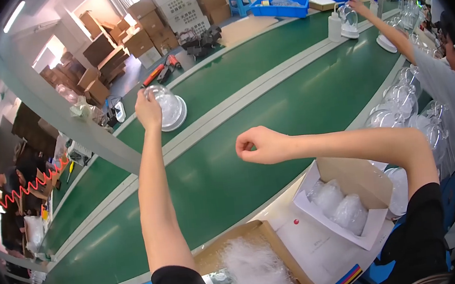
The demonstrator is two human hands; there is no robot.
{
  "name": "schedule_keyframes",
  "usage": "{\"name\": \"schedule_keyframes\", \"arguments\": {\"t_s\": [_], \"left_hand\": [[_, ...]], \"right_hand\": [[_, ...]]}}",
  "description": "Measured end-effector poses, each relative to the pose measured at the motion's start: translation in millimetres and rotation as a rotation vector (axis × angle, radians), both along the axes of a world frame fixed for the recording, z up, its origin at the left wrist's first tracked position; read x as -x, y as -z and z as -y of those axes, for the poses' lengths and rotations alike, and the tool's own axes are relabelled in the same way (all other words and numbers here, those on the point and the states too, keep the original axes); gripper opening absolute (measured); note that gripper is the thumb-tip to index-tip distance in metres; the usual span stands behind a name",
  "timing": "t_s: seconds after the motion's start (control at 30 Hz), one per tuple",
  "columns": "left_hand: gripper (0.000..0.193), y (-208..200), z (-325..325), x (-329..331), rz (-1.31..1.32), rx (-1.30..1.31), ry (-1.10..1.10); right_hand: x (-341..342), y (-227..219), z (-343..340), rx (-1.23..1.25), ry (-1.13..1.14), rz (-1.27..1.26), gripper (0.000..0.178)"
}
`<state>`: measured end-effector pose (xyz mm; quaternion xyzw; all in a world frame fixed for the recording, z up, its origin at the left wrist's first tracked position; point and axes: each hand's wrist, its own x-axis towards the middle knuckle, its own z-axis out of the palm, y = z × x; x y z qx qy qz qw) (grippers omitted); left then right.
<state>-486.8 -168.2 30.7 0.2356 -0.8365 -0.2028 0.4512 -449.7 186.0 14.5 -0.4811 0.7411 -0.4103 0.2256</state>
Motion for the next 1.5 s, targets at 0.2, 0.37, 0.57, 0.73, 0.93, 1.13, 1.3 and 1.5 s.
{"name": "schedule_keyframes", "arguments": {"t_s": [0.2,0.37,0.57,0.73,0.93,1.13,1.3,1.5], "left_hand": [[0.077,5,27,24,0.135,0.135,0.123],[0.097,14,59,4,0.295,0.216,0.086],[0.096,48,66,-39,0.336,0.177,0.102],[0.072,56,16,-126,0.708,0.041,0.499],[0.029,-7,-142,-324,0.629,0.352,0.898],[0.013,-6,-130,-461,0.374,-0.02,0.415],[0.011,15,-114,-494,0.337,-0.044,0.168],[0.013,-2,-92,-515,0.387,-0.163,0.051]], "right_hand": [[-21,1,23,0.041,-0.106,0.008,0.014],[-45,-16,21,0.015,-0.177,0.075,0.012],[-80,-34,4,-0.039,-0.225,0.123,0.012],[-126,-56,-14,-0.043,-0.363,0.037,0.008],[-180,-80,-68,-0.173,-0.613,-0.352,0.013],[-225,-45,-31,-0.26,-0.679,-0.521,0.017],[-241,11,6,-0.15,-0.212,-0.677,0.015],[-279,40,5,0.09,0.196,-0.459,0.012]]}}
